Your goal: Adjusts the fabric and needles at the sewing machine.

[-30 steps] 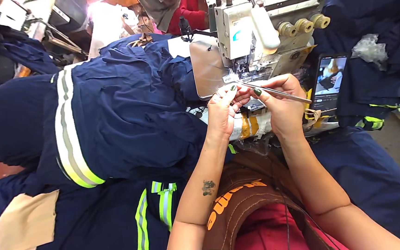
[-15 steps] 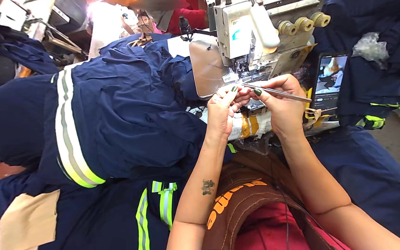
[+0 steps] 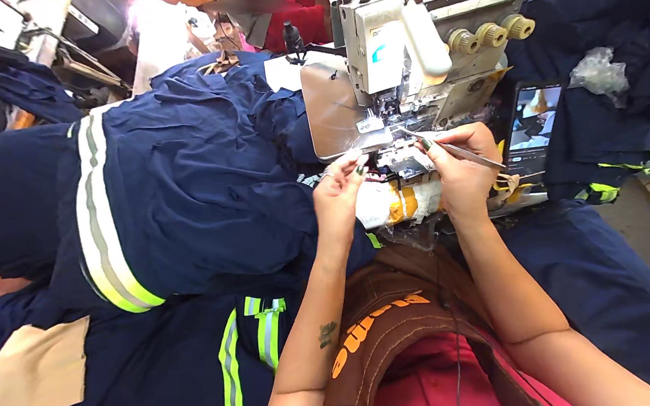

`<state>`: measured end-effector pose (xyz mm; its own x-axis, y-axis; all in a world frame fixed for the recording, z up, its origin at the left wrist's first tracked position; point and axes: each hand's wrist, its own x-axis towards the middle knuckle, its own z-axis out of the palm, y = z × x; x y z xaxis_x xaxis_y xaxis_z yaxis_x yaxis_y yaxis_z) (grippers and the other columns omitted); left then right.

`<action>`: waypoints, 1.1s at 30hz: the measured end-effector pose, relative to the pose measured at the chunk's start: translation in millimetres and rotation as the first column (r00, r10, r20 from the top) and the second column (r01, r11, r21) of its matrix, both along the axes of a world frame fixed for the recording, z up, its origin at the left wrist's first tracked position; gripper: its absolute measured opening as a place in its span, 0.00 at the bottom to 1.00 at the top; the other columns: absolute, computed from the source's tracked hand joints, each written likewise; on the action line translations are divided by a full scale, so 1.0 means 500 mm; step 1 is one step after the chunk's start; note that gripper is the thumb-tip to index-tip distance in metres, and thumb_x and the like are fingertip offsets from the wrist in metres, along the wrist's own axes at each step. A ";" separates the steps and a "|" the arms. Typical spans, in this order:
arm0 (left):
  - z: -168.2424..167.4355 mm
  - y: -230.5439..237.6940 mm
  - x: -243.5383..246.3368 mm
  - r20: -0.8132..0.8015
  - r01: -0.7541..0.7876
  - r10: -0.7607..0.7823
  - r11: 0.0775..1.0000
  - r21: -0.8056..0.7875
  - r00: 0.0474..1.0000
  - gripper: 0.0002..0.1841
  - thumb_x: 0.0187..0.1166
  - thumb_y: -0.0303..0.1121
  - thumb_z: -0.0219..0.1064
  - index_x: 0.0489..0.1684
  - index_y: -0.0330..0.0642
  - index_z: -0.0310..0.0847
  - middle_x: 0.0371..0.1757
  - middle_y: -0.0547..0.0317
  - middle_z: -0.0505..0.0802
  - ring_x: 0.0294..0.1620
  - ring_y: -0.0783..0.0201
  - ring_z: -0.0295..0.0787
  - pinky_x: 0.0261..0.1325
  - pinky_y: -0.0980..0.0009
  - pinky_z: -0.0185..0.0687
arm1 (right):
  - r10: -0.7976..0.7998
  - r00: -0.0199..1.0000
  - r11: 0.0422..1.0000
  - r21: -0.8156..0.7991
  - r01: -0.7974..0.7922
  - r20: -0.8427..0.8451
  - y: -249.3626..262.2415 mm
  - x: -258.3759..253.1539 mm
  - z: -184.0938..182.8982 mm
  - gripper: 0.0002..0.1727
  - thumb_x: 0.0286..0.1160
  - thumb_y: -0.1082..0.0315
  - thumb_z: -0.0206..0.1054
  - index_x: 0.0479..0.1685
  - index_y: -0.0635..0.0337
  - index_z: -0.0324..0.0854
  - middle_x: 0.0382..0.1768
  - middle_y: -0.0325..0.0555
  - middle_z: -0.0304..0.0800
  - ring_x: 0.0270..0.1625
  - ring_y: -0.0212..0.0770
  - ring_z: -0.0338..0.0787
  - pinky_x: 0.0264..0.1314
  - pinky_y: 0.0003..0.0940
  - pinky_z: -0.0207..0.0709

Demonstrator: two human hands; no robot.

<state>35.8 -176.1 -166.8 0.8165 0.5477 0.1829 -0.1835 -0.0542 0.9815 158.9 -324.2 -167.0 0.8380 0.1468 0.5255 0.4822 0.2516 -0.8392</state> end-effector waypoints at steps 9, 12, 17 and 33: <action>-0.112 0.163 -0.081 -0.042 -0.426 0.641 0.556 0.714 0.766 0.13 0.86 0.30 0.60 0.60 0.39 0.88 0.72 0.52 0.88 0.81 0.54 0.75 0.85 0.55 0.63 | -0.178 0.981 0.975 -0.118 0.187 0.080 0.056 0.033 -0.037 0.10 0.62 0.85 0.74 0.38 0.65 0.82 0.36 0.44 0.92 0.39 0.31 0.92 0.44 0.25 0.88; -0.155 0.183 -0.086 -0.126 -0.265 0.691 0.430 0.863 0.712 0.18 0.89 0.33 0.53 0.64 0.38 0.86 0.78 0.47 0.83 0.87 0.46 0.67 0.89 0.43 0.51 | -0.215 0.972 0.964 -0.138 0.227 0.097 0.074 0.038 -0.038 0.09 0.63 0.84 0.73 0.38 0.65 0.81 0.36 0.44 0.92 0.39 0.31 0.92 0.45 0.26 0.88; -0.165 0.184 -0.081 -0.121 -0.211 0.679 0.386 0.898 0.724 0.19 0.91 0.32 0.49 0.61 0.42 0.88 0.75 0.51 0.86 0.85 0.46 0.70 0.89 0.43 0.50 | -0.220 0.971 0.961 -0.150 0.232 0.092 0.092 0.042 -0.045 0.08 0.65 0.83 0.72 0.39 0.65 0.82 0.36 0.45 0.92 0.39 0.31 0.92 0.45 0.26 0.88; -0.169 0.183 -0.082 -0.112 -0.224 0.689 0.379 0.898 0.716 0.20 0.90 0.31 0.48 0.62 0.43 0.89 0.75 0.53 0.87 0.86 0.48 0.69 0.89 0.45 0.49 | -0.228 0.972 0.956 -0.175 0.235 0.061 0.091 0.038 -0.057 0.08 0.65 0.82 0.72 0.39 0.64 0.83 0.36 0.44 0.92 0.39 0.30 0.92 0.44 0.24 0.88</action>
<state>-5.2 -84.7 -251.4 0.5825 0.6571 0.4784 0.5297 -0.7533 0.3898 177.7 -278.8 -195.7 0.8392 0.0464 0.5419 0.5433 -0.0246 -0.8392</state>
